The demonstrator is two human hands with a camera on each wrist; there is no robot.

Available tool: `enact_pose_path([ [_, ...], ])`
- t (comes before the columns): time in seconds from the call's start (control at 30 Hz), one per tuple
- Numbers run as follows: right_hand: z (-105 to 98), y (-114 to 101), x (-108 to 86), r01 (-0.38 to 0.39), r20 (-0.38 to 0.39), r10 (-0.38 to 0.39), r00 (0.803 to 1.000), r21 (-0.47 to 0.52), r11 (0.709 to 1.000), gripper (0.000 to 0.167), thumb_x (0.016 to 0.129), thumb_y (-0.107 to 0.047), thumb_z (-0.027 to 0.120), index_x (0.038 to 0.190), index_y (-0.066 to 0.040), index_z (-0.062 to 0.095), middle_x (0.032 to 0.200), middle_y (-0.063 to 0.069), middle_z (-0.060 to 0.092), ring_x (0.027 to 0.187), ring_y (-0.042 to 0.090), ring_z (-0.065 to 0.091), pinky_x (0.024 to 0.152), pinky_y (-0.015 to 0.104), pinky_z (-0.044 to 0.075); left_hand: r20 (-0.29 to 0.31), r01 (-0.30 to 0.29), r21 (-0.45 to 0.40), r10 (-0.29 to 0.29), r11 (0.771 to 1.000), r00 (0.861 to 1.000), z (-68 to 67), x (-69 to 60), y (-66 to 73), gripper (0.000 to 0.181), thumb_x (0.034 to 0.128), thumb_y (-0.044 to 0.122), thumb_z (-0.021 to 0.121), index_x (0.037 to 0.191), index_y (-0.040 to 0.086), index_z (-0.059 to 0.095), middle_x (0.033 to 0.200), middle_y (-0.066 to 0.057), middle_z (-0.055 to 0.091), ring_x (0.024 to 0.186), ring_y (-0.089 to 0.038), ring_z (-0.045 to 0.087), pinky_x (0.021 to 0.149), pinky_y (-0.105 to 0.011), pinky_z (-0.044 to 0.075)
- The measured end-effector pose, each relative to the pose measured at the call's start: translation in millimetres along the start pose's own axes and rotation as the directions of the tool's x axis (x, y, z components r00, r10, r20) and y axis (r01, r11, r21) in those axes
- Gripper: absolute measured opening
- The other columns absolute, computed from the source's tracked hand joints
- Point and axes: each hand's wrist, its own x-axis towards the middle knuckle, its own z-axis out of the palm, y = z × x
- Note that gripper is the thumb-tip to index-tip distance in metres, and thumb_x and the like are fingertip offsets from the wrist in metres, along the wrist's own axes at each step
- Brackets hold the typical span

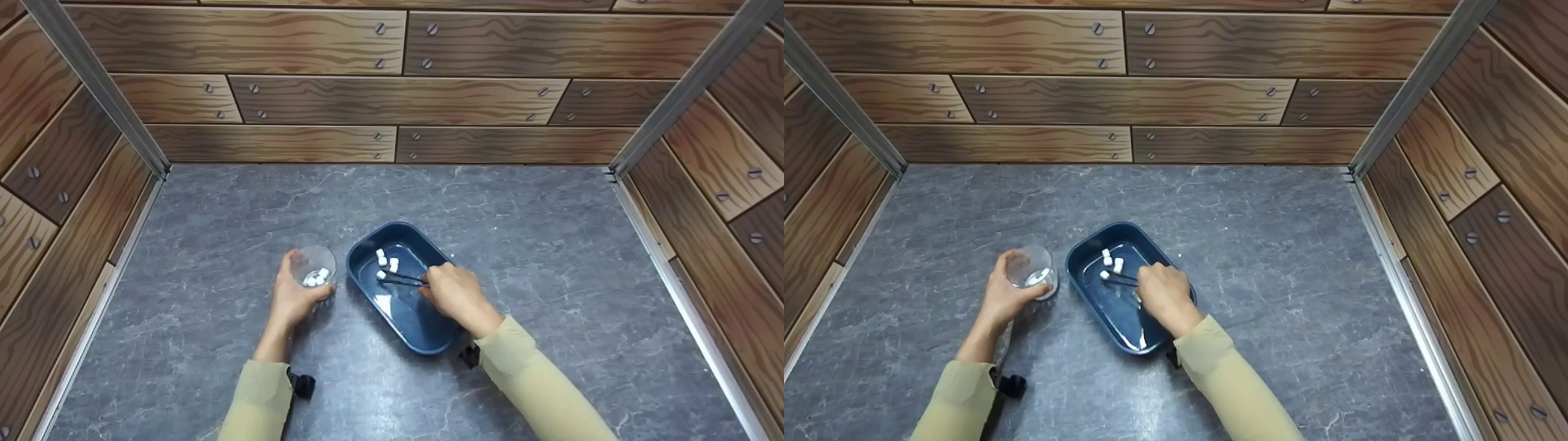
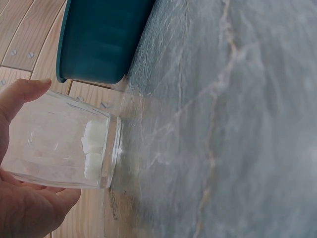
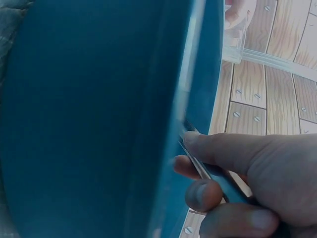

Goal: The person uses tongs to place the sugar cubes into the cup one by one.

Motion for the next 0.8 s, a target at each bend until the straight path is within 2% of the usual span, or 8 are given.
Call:
enact_pose_path([
  [0.63,3.0,-3.0,-1.6,0.038,-0.043,-0.038,0.998,-0.004,0.999,0.018,0.084,-0.023,0.076,0.071,-0.013,0.070,0.068,0.011,0.065,0.059,0.034,0.062,0.048,0.049,0.047,0.006,0.015,0.000,-0.015,1.000,1.000,-0.8,-1.4,2.2,0.100,0.0586,0.011,0.088,0.144,0.005,0.037,0.136,-0.018,0.054,0.125,-0.035,0.048,0.106,-0.044,0.036],
  [0.8,2.7,-4.4,-1.9,0.031,-0.017,-0.030,0.999,0.020,0.999,0.018,0.086,-0.025,0.075,0.073,-0.013,0.072,0.063,0.007,0.062,0.055,0.030,0.059,0.047,0.047,0.045,0.007,0.017,0.013,-0.018,1.000,1.000,-1.3,-1.9,2.1,0.098,0.0587,0.012,0.089,0.142,0.006,0.038,0.136,-0.018,0.054,0.124,-0.035,0.048,0.104,-0.044,0.037],
])
